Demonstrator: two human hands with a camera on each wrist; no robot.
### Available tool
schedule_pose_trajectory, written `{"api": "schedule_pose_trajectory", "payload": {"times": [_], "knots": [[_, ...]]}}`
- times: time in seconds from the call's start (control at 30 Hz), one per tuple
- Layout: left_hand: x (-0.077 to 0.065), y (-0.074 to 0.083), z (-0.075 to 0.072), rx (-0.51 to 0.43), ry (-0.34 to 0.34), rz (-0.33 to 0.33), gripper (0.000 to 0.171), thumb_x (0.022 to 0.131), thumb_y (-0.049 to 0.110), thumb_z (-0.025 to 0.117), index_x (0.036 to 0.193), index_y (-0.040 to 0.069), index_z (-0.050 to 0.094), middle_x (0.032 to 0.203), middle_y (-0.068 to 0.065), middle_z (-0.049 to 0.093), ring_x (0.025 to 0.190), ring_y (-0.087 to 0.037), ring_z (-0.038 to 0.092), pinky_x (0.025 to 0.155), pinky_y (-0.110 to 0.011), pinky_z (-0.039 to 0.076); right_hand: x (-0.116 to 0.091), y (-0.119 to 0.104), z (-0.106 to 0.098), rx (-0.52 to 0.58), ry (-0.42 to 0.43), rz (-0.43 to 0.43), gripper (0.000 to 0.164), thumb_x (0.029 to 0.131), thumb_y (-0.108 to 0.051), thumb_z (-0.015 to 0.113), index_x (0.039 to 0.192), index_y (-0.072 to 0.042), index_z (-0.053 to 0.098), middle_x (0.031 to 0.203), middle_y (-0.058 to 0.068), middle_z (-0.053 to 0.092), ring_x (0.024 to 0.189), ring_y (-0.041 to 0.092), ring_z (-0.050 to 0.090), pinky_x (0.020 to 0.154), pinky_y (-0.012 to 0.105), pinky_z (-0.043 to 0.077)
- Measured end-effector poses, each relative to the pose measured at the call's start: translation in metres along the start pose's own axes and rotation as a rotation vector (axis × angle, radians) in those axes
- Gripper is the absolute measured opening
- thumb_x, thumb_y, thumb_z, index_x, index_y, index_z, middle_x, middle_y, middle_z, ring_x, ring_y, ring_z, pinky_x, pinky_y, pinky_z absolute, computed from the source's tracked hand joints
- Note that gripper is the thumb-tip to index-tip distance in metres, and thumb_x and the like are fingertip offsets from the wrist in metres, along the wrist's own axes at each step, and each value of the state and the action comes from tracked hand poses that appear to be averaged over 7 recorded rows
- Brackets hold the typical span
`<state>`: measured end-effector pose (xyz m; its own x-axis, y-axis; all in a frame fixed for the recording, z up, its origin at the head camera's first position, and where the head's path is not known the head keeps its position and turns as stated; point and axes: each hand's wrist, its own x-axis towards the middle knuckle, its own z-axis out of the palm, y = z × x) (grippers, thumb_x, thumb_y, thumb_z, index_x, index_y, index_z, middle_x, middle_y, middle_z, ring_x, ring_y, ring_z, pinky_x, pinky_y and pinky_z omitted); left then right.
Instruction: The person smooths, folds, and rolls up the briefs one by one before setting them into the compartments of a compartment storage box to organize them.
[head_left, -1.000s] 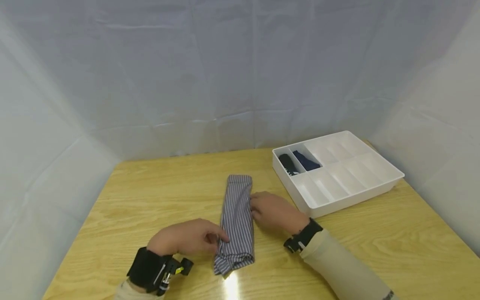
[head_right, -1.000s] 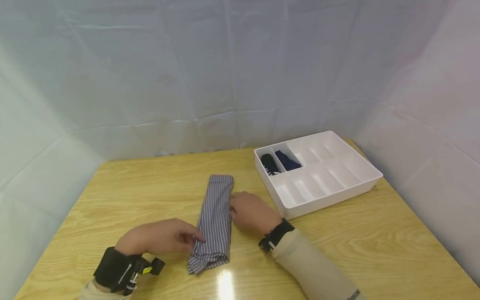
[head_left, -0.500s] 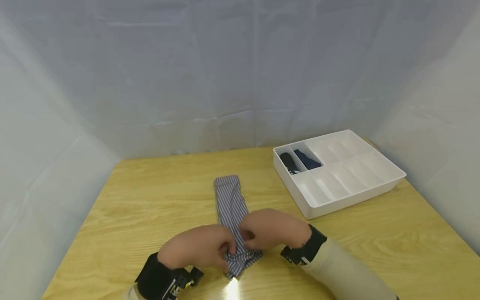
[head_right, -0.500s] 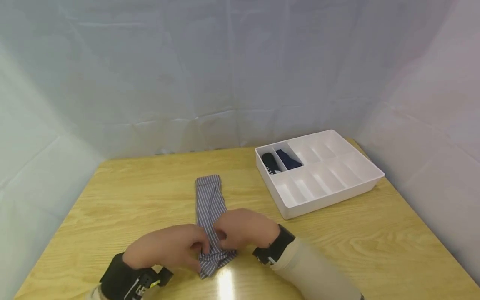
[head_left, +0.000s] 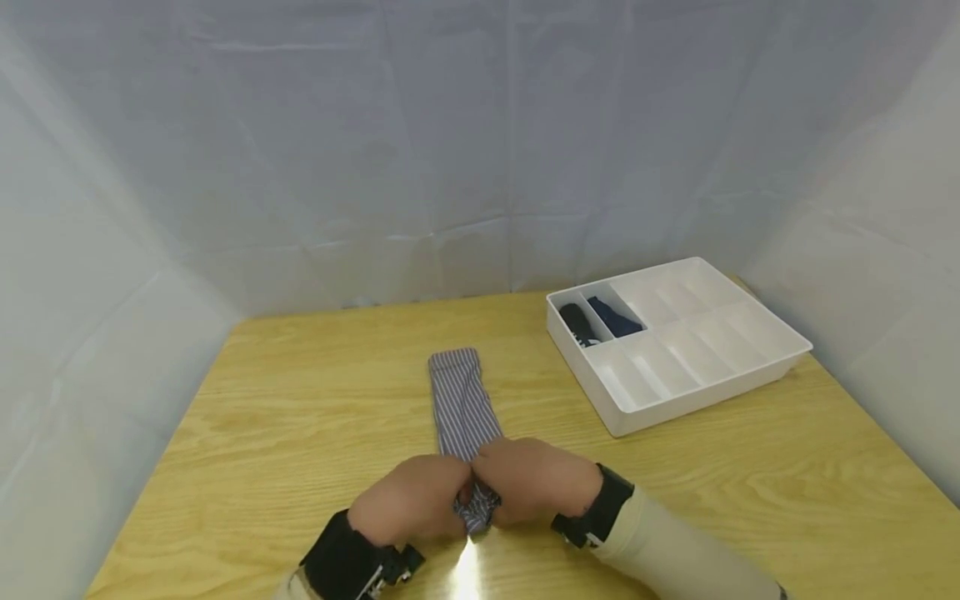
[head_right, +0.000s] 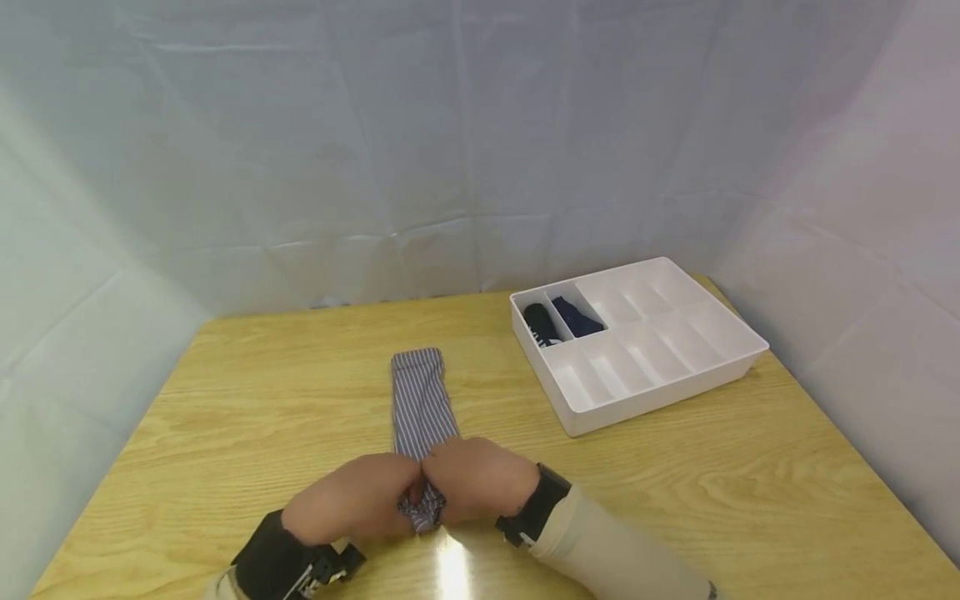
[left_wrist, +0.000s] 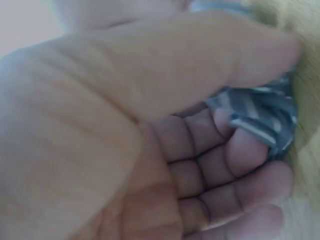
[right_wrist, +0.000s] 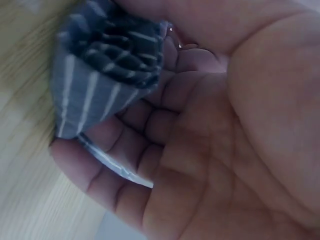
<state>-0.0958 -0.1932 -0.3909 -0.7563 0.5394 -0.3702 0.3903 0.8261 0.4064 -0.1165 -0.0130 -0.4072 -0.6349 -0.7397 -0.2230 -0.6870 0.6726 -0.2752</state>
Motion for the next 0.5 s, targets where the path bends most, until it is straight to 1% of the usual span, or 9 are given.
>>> {"api": "schedule_pose_trajectory", "payload": {"times": [0.03, 0.1, 0.17, 0.2, 0.27, 0.33, 0.4, 0.43, 0.5], "knots": [[0.001, -0.003, 0.000, -0.014, 0.008, 0.024, 0.023, 0.079, 0.021, 0.083, 0.073, 0.021, 0.061, 0.068, 0.011, 0.057, 0.060, -0.007, 0.051, 0.055, -0.027, 0.047, 0.000, 0.001, 0.000, 0.010, 0.002, -0.005, 0.025, 0.079, -0.025, 0.083, 0.088, -0.020, 0.061, 0.082, -0.008, 0.053, 0.071, 0.008, 0.051, 0.058, 0.027, 0.048], [0.004, -0.010, -0.001, -0.053, 0.012, 0.069, 0.022, 0.085, 0.021, 0.079, 0.072, 0.022, 0.061, 0.065, 0.012, 0.054, 0.056, -0.006, 0.049, 0.052, -0.026, 0.044, 0.001, 0.004, 0.001, 0.019, -0.001, -0.022, 0.025, 0.078, -0.026, 0.082, 0.085, -0.021, 0.059, 0.081, -0.009, 0.052, 0.070, 0.008, 0.051, 0.057, 0.026, 0.046], [0.006, -0.016, -0.003, -0.110, -0.005, 0.093, 0.020, 0.091, 0.021, 0.075, 0.075, 0.022, 0.063, 0.065, 0.012, 0.054, 0.056, -0.005, 0.048, 0.052, -0.025, 0.043, 0.000, 0.006, 0.001, 0.027, -0.002, -0.042, 0.026, 0.077, -0.029, 0.082, 0.083, -0.022, 0.058, 0.080, -0.010, 0.052, 0.069, 0.007, 0.050, 0.057, 0.025, 0.045], [0.006, -0.019, -0.005, -0.138, -0.021, 0.088, 0.019, 0.093, 0.021, 0.074, 0.077, 0.022, 0.064, 0.066, 0.012, 0.053, 0.056, -0.005, 0.049, 0.052, -0.025, 0.042, 0.000, 0.007, 0.000, 0.039, -0.004, -0.050, 0.027, 0.079, -0.032, 0.082, 0.083, -0.022, 0.058, 0.080, -0.011, 0.052, 0.069, 0.006, 0.050, 0.058, 0.025, 0.045], [0.005, -0.022, -0.008, -0.160, -0.037, 0.079, 0.018, 0.097, 0.021, 0.070, 0.080, 0.022, 0.065, 0.067, 0.011, 0.053, 0.057, -0.005, 0.049, 0.053, -0.026, 0.042, 0.000, 0.009, 0.000, 0.068, 0.004, -0.060, 0.025, 0.086, -0.035, 0.079, 0.083, -0.023, 0.058, 0.080, -0.011, 0.053, 0.070, 0.006, 0.051, 0.060, 0.024, 0.045], [0.004, -0.023, -0.011, -0.146, -0.021, 0.069, 0.017, 0.100, 0.022, 0.068, 0.083, 0.021, 0.065, 0.068, 0.010, 0.054, 0.059, -0.007, 0.050, 0.054, -0.027, 0.043, 0.001, 0.011, -0.001, 0.122, 0.008, -0.055, 0.020, 0.095, -0.032, 0.073, 0.083, -0.023, 0.059, 0.078, -0.011, 0.053, 0.070, 0.005, 0.051, 0.062, 0.024, 0.046], [0.002, -0.023, -0.015, -0.108, 0.025, 0.057, 0.016, 0.100, 0.023, 0.067, 0.085, 0.020, 0.063, 0.069, 0.009, 0.054, 0.060, -0.008, 0.050, 0.055, -0.029, 0.043, 0.005, 0.015, 0.000, 0.198, 0.008, -0.055, 0.020, 0.102, -0.026, 0.065, 0.083, -0.023, 0.061, 0.077, -0.011, 0.054, 0.070, 0.005, 0.052, 0.066, 0.025, 0.047], [0.001, -0.022, -0.016, -0.075, 0.067, 0.060, 0.016, 0.100, 0.023, 0.068, 0.086, 0.020, 0.063, 0.070, 0.009, 0.054, 0.061, -0.008, 0.050, 0.056, -0.029, 0.043, 0.006, 0.017, 0.001, 0.230, 0.007, -0.058, 0.021, 0.104, -0.024, 0.062, 0.083, -0.022, 0.061, 0.076, -0.010, 0.055, 0.070, 0.005, 0.052, 0.067, 0.024, 0.047], [0.001, -0.020, -0.019, -0.004, 0.174, 0.080, 0.015, 0.099, 0.021, 0.070, 0.086, 0.020, 0.061, 0.073, 0.008, 0.054, 0.065, -0.008, 0.050, 0.060, -0.029, 0.044, 0.011, 0.021, 0.003, 0.279, -0.007, -0.067, 0.023, 0.106, -0.021, 0.057, 0.083, -0.021, 0.060, 0.075, -0.010, 0.054, 0.071, 0.005, 0.052, 0.070, 0.024, 0.048]]}}
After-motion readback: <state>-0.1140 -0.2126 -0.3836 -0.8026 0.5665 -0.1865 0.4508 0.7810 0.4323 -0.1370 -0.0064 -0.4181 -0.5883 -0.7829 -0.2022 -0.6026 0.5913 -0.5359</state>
